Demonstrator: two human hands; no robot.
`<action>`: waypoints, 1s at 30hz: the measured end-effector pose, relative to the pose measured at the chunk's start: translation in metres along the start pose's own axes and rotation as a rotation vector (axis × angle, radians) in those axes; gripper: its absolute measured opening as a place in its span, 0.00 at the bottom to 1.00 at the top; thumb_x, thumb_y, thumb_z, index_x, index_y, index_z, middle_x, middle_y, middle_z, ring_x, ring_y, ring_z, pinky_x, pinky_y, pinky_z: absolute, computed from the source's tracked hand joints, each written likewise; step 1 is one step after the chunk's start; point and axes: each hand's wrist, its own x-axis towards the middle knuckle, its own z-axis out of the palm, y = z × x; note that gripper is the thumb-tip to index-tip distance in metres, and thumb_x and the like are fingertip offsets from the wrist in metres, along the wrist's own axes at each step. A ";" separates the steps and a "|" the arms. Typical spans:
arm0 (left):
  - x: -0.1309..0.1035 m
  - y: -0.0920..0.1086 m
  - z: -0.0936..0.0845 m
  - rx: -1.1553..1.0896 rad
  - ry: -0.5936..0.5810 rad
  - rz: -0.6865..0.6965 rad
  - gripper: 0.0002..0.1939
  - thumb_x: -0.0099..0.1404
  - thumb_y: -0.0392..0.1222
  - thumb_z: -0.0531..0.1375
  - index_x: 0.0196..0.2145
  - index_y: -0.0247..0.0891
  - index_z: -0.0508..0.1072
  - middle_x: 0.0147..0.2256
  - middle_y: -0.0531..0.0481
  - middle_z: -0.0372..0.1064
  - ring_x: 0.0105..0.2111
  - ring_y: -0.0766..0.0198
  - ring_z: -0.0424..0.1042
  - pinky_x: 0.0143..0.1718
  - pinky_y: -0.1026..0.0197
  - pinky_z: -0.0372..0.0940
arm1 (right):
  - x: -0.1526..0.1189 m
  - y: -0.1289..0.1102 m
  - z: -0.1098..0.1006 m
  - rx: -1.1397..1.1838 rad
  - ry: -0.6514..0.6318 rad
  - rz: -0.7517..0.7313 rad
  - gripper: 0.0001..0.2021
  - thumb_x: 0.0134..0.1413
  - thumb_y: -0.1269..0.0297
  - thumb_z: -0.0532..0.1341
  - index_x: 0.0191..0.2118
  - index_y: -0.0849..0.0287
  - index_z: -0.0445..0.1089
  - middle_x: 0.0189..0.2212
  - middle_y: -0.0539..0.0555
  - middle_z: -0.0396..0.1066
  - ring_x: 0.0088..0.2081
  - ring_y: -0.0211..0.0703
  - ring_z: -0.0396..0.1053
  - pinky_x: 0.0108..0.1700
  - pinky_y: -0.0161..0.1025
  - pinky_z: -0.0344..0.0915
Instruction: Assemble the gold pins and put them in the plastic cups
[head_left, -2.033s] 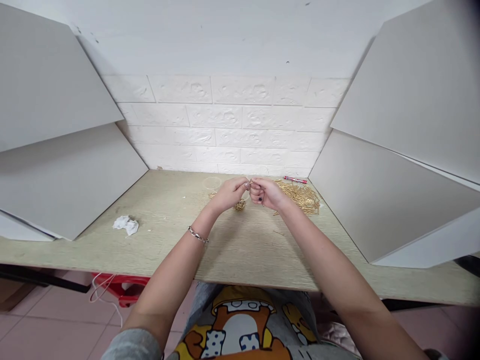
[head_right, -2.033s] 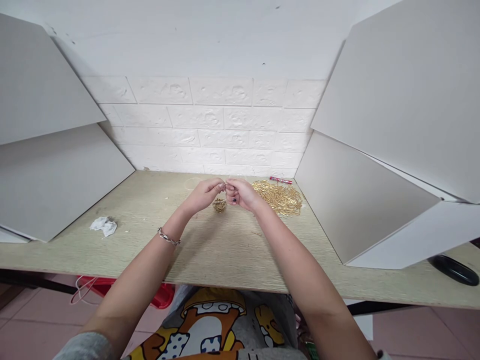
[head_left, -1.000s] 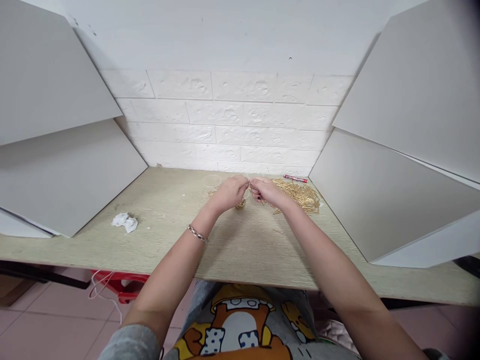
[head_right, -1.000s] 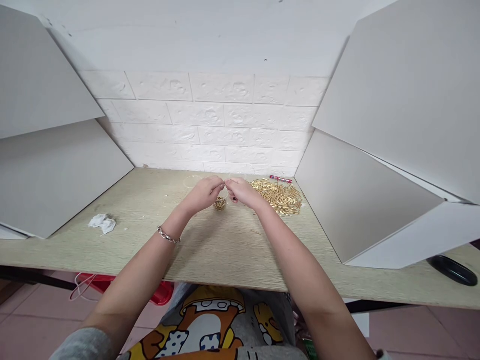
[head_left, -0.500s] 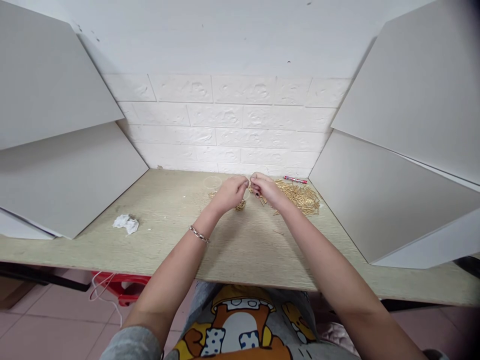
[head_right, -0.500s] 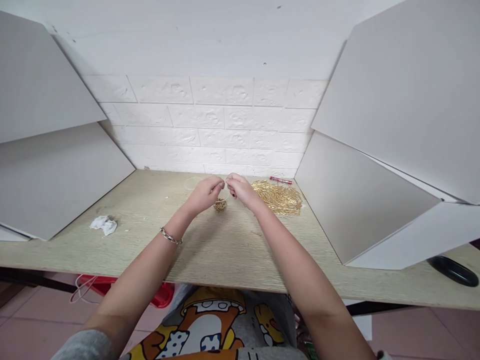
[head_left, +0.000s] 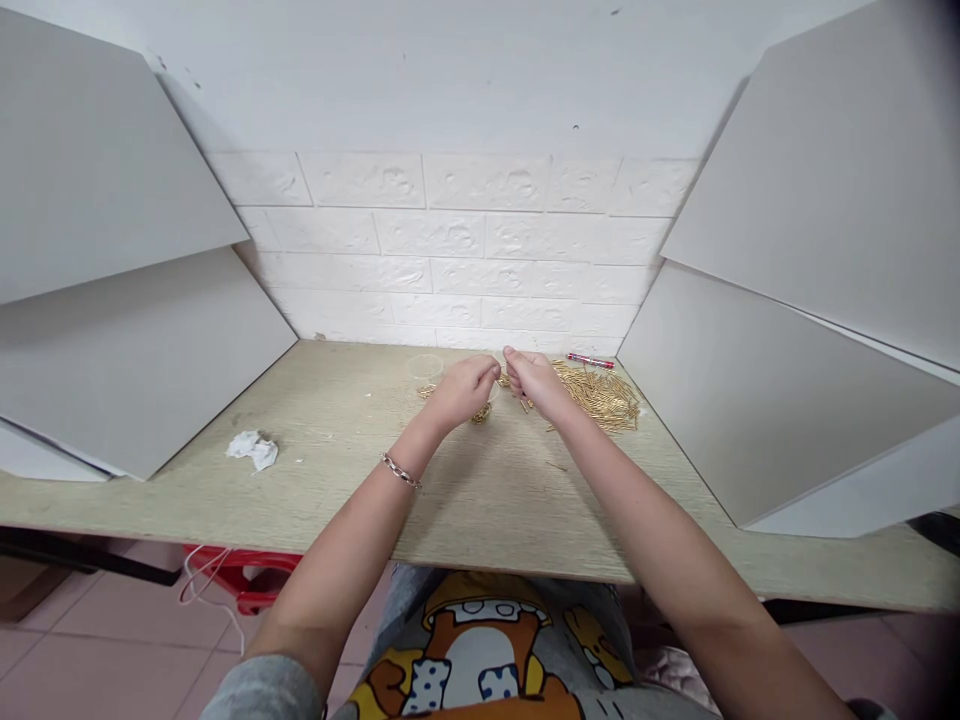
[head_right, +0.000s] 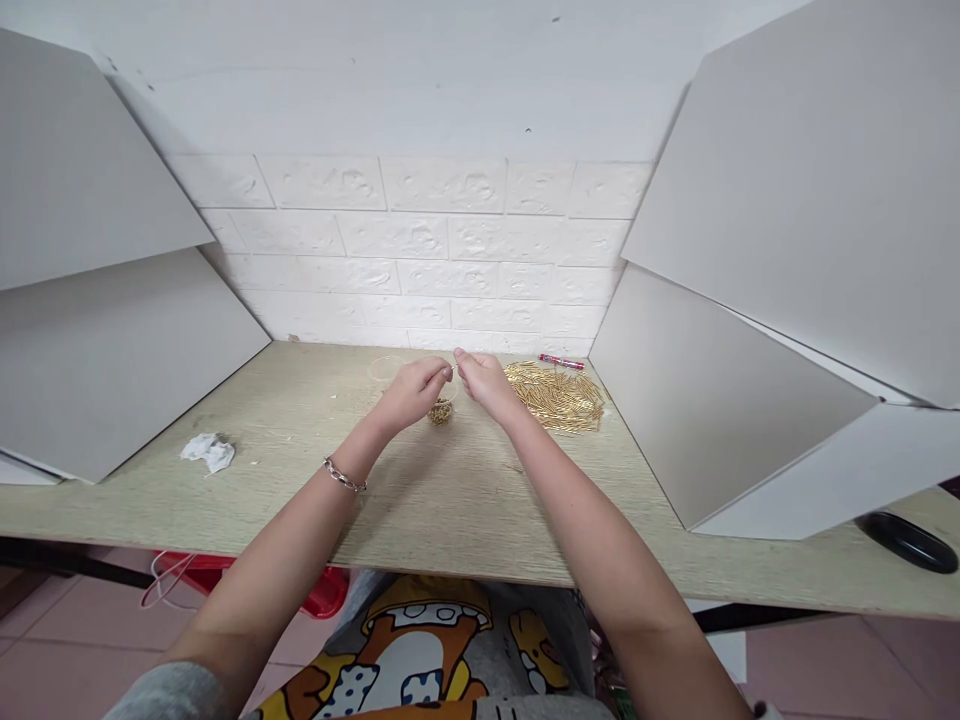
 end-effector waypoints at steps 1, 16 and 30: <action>0.000 0.000 0.000 -0.003 0.004 0.002 0.13 0.63 0.39 0.44 0.26 0.36 0.64 0.26 0.50 0.63 0.29 0.64 0.62 0.34 0.62 0.57 | 0.000 0.000 0.000 0.019 0.001 0.008 0.22 0.48 0.49 0.55 0.16 0.58 0.47 0.12 0.43 0.42 0.13 0.27 0.40 0.15 0.31 0.38; -0.001 0.004 -0.002 -0.042 0.015 0.017 0.11 0.62 0.37 0.45 0.28 0.36 0.65 0.28 0.50 0.64 0.30 0.65 0.63 0.36 0.63 0.58 | -0.005 -0.004 -0.001 0.126 -0.131 0.032 0.21 0.49 0.52 0.55 0.17 0.58 0.48 0.11 0.41 0.41 0.13 0.26 0.39 0.14 0.29 0.38; -0.001 0.010 -0.004 -0.065 0.016 -0.009 0.11 0.60 0.37 0.45 0.22 0.36 0.60 0.22 0.53 0.59 0.25 0.68 0.59 0.29 0.64 0.54 | -0.004 0.002 0.005 0.239 -0.107 0.038 0.20 0.49 0.54 0.55 0.18 0.57 0.46 0.10 0.40 0.40 0.11 0.26 0.39 0.13 0.29 0.39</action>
